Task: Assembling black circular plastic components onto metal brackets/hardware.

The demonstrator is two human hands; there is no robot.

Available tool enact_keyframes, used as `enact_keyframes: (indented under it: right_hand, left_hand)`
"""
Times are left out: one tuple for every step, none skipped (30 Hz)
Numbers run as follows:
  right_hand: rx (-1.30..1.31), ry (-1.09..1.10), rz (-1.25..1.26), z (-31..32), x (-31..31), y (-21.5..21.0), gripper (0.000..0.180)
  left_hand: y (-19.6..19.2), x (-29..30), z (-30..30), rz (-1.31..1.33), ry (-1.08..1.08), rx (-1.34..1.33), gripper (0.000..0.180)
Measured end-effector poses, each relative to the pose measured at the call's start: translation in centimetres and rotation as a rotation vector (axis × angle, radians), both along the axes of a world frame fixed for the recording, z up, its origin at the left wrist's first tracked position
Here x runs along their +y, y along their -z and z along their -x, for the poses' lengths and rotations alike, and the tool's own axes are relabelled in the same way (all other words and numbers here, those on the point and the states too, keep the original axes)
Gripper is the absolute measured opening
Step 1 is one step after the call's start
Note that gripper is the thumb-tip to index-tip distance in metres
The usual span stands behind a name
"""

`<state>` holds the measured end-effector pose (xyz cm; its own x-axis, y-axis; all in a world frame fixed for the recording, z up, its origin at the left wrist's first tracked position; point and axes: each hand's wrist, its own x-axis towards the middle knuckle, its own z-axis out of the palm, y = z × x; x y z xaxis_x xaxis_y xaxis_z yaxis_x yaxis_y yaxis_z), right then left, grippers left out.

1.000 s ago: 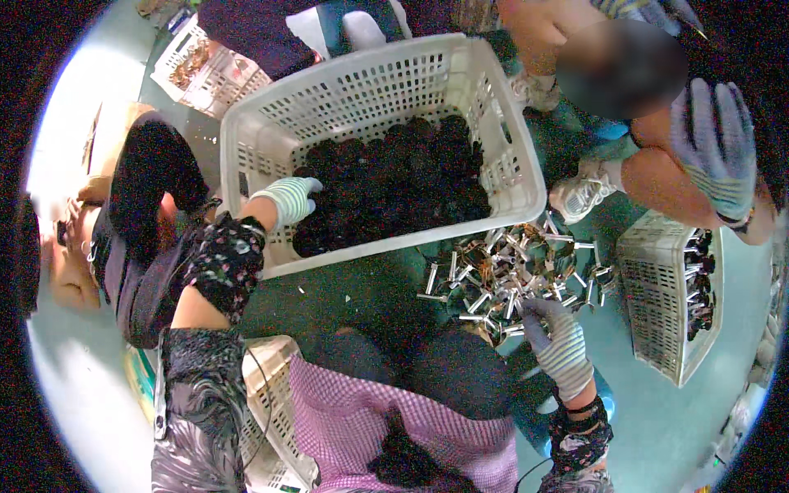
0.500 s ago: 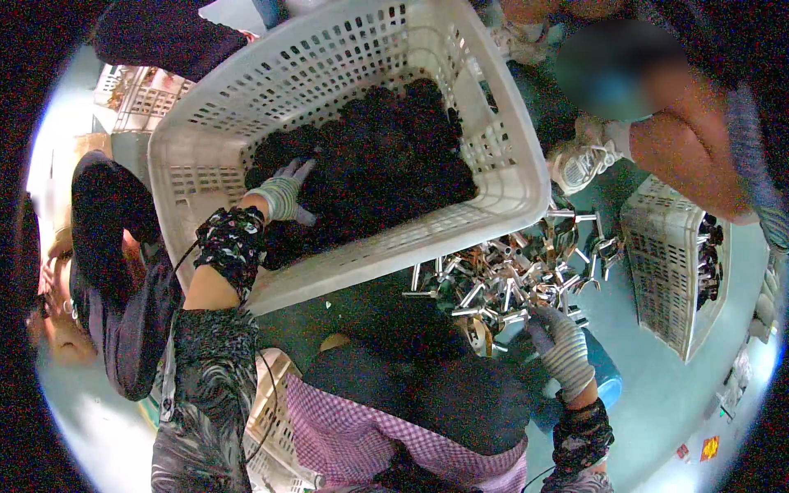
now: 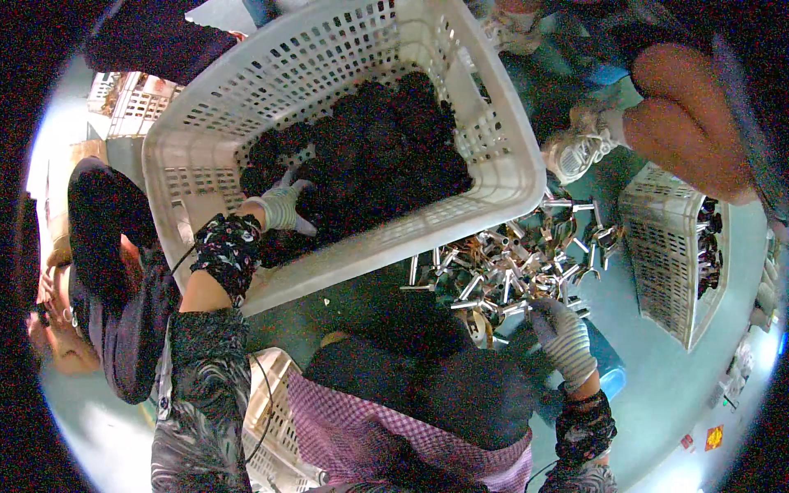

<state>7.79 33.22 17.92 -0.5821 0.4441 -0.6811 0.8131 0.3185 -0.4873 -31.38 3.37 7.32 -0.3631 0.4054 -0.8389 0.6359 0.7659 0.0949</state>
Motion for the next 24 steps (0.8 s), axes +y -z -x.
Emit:
enact_keyframes:
  right_hand:
    - [0.053,-0.035,-0.036,-1.1,0.6,0.7,0.027]
    - [0.101,-0.065,-0.067,-1.5,0.6,0.7,0.027]
    - [0.091,-0.057,-0.069,-1.7,0.6,0.5,0.027]
    - [0.040,-0.069,-0.066,-1.6,0.8,0.3,0.028]
    - [-0.008,-0.080,-0.057,-0.9,0.7,-0.4,0.028]
    - [-0.070,-0.151,-0.135,0.3,0.5,-1.3,0.029]
    - [-0.040,-0.168,-0.141,0.1,0.4,-0.5,0.031]
    - [-0.116,-0.129,-0.104,1.0,0.2,-0.6,0.031]
    - [-0.004,-0.233,-0.131,-0.7,1.2,1.6,0.031]
    - [0.065,-0.181,-0.089,1.0,0.4,0.8,0.030]
    - [0.030,-0.194,-0.075,1.0,0.7,1.2,0.028]
    - [0.037,-0.155,-0.080,0.6,0.8,1.8,0.028]
    - [0.047,-0.118,-0.082,0.3,1.0,2.2,0.028]
    - [0.037,-0.112,-0.091,0.2,1.3,2.5,0.028]
    - [0.063,-0.126,-0.157,0.3,1.6,2.7,0.033]
    - [0.091,-0.142,-0.220,0.5,1.8,3.0,0.038]
    - [0.085,-0.140,-0.224,0.7,1.9,3.3,0.038]
    - [0.079,-0.169,-0.326,1.2,1.8,3.6,0.041]
    - [0.075,-0.199,-0.428,1.9,1.8,4.0,0.044]
    - [-0.022,-0.208,-0.361,3.3,1.8,3.8,0.052]
    - [-0.025,-0.209,-0.363,3.9,1.8,4.5,0.052]
    - [-0.031,-0.256,-0.430,4.2,1.8,5.3,0.054]
    - [-0.036,-0.305,-0.498,4.5,1.8,6.2,0.056]
    - [-0.092,-0.313,-0.517,5.5,1.7,7.0,0.068]
  left_hand:
    - [0.0,0.1,-0.3,-0.006,-0.082,-0.025,0.107]
    - [-0.3,0.5,-0.7,0.011,-0.087,-0.011,0.109]
    - [-0.3,0.8,-0.8,0.010,-0.078,-0.022,0.109]
    - [-0.2,1.2,-0.7,-0.015,-0.047,-0.077,0.112]
    - [-0.7,1.2,-0.6,-0.034,-0.016,-0.130,0.116]
    - [-0.7,1.6,-1.1,-0.034,-0.031,-0.173,0.116]
    - [-1.0,1.2,-1.4,-0.034,-0.043,-0.219,0.116]
    - [-1.5,1.4,-1.9,-0.068,-0.050,-0.221,0.115]
    - [-3.0,1.1,-2.1,-0.103,-0.068,-0.202,0.114]
    - [-1.0,-0.5,-2.3,-0.145,-0.088,-0.191,0.115]
    - [0.0,-1.3,-2.0,-0.186,-0.111,-0.165,0.115]
    - [0.3,-1.2,-1.8,-0.197,-0.102,-0.178,0.115]
    - [0.6,-1.0,-1.7,-0.181,-0.103,-0.184,0.114]
    - [0.5,-0.2,-1.7,-0.166,-0.103,-0.190,0.114]
    - [0.3,0.5,-1.9,-0.172,-0.098,-0.198,0.114]
    - [0.0,1.3,-2.2,-0.109,-0.104,-0.187,0.111]
    - [-0.4,1.9,-2.6,-0.046,-0.110,-0.178,0.108]
    - [-0.2,1.8,-2.7,-0.049,-0.109,-0.182,0.108]
    - [0.1,1.5,-2.7,-0.085,-0.091,-0.130,0.103]
    - [0.3,1.3,-2.7,-0.119,-0.074,-0.077,0.099]
    - [0.2,1.4,-2.9,-0.121,-0.075,-0.080,0.099]
    - [-0.2,1.6,-2.8,-0.156,-0.059,-0.083,0.093]
    - [-0.2,1.6,-3.0,-0.190,-0.043,-0.085,0.087]
    - [-0.3,1.5,-3.0,-0.184,-0.045,-0.083,0.087]
